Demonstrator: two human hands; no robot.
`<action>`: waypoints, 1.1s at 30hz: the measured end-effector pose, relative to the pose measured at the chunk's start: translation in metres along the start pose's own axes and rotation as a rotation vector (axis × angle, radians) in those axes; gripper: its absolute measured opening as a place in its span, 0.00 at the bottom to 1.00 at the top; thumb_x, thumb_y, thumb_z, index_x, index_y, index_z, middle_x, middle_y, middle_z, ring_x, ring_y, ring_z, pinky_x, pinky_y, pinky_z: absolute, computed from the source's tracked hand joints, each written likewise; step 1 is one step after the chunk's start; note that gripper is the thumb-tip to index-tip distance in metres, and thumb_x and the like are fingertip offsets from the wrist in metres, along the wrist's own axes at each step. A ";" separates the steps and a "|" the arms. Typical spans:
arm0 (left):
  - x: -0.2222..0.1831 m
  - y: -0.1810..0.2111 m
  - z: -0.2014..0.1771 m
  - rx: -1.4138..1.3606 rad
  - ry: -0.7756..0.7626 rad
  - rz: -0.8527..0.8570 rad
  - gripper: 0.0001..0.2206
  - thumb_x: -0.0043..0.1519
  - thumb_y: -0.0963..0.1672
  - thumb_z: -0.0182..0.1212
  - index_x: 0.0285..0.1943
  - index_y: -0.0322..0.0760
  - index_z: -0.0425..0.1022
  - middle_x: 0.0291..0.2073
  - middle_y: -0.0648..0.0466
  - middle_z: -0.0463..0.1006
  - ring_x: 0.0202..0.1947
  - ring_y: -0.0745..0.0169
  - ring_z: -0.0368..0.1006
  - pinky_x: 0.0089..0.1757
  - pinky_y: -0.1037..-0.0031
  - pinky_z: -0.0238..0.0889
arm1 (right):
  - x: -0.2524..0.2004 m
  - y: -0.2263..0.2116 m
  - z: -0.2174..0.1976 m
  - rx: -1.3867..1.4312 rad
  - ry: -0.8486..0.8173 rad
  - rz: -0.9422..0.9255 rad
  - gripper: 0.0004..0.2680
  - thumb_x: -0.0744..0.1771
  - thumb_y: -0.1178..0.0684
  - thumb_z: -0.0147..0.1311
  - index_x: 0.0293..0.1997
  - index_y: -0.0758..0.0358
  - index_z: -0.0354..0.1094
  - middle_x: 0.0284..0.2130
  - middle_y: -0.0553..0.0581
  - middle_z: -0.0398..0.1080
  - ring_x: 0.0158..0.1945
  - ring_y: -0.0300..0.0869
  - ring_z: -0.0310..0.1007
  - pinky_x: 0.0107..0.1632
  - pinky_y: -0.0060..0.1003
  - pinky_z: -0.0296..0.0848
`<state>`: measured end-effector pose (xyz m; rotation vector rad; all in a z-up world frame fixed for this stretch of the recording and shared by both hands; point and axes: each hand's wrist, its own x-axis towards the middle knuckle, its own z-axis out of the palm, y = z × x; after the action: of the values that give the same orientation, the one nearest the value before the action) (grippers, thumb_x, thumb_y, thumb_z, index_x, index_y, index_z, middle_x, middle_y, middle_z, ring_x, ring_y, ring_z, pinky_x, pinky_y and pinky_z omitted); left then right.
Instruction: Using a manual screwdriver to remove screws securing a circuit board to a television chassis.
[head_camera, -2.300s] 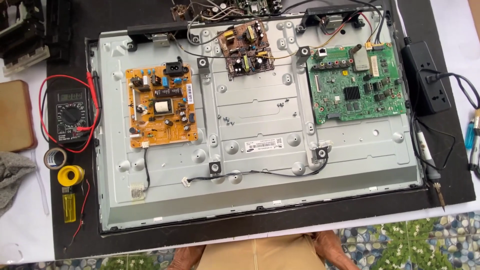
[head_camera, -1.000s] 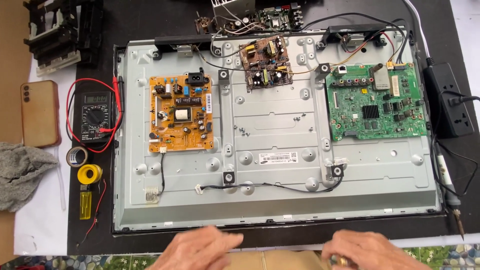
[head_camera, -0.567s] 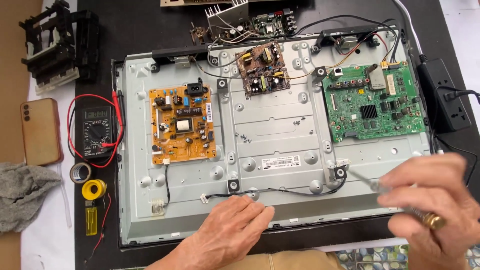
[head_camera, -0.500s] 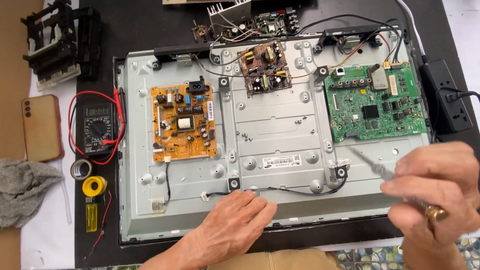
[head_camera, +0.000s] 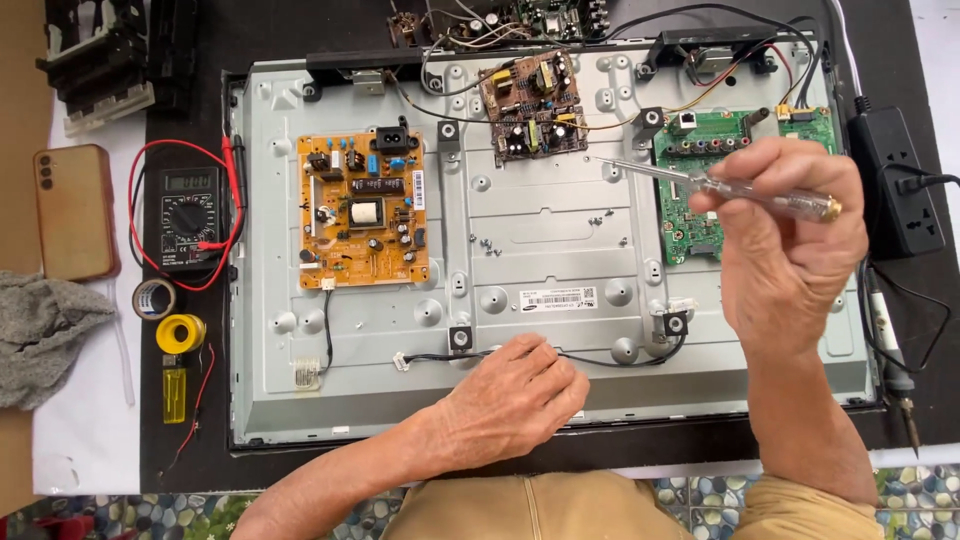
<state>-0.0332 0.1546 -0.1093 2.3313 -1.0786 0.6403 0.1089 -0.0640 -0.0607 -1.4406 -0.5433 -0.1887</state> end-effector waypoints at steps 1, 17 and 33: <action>0.000 -0.001 0.003 0.000 0.001 0.000 0.03 0.66 0.36 0.55 0.45 0.27 0.72 0.33 0.47 0.70 0.32 0.54 0.62 0.42 0.65 0.65 | 0.002 0.002 0.002 -0.001 0.000 0.000 0.06 0.74 0.61 0.53 0.54 0.58 0.59 0.54 0.60 0.64 0.58 0.44 0.70 0.56 0.35 0.84; 0.004 -0.008 0.018 -0.113 0.093 0.008 0.07 0.69 0.35 0.47 0.44 0.25 0.72 0.34 0.45 0.70 0.34 0.50 0.65 0.39 0.65 0.65 | 0.040 0.050 0.016 -0.421 0.017 -0.650 0.08 0.72 0.58 0.55 0.47 0.68 0.56 0.38 0.71 0.67 0.41 0.52 0.74 0.37 0.39 0.79; 0.011 -0.012 0.017 -0.100 0.058 0.048 0.05 0.68 0.34 0.50 0.47 0.23 0.72 0.35 0.44 0.70 0.32 0.51 0.65 0.37 0.65 0.64 | 0.057 0.041 -0.035 -0.354 0.451 -0.559 0.08 0.76 0.50 0.49 0.48 0.63 0.55 0.35 0.64 0.64 0.19 0.47 0.62 0.24 0.36 0.60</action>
<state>-0.0140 0.1455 -0.1188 2.1946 -1.1171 0.6533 0.1853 -0.0810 -0.0722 -1.4897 -0.5414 -1.0723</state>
